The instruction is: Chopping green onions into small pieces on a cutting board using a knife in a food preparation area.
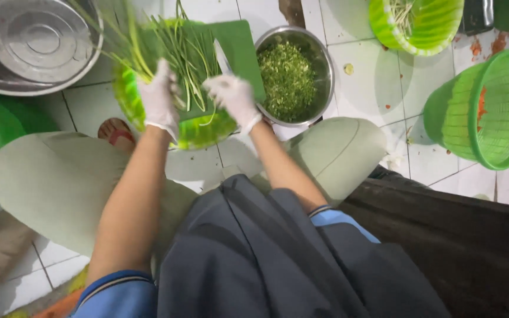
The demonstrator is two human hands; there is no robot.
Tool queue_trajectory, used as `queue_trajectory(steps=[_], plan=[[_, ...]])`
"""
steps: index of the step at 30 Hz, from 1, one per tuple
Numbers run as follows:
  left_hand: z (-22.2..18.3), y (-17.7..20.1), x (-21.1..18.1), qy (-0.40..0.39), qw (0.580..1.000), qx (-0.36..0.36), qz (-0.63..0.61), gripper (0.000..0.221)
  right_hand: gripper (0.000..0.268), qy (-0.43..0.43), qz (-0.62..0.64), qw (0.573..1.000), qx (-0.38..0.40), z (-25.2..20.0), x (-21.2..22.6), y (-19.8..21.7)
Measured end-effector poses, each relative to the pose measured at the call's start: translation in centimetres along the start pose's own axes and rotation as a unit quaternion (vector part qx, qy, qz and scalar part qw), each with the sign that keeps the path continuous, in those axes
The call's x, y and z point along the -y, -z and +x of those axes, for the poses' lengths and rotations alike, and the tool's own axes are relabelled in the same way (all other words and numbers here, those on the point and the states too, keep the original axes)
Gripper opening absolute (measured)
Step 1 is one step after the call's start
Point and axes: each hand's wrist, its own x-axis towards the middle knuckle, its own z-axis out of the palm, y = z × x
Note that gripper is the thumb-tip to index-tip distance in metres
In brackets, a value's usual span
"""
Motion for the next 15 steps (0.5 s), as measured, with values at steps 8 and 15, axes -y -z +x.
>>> queue_trajectory(steps=[8, 15], plan=[[2.9, 3.3, 0.9, -0.007, 0.998, -0.047, 0.027, 0.028, 0.023, -0.102, -0.354, 0.928, -0.060, 5.0, -10.6, -0.2], [2.7, 4.0, 1.8, 0.053, 0.994, -0.059, 0.074, 0.038, 0.024, -0.103, -0.395, 0.913, -0.027, 17.1, -30.5, -0.2]])
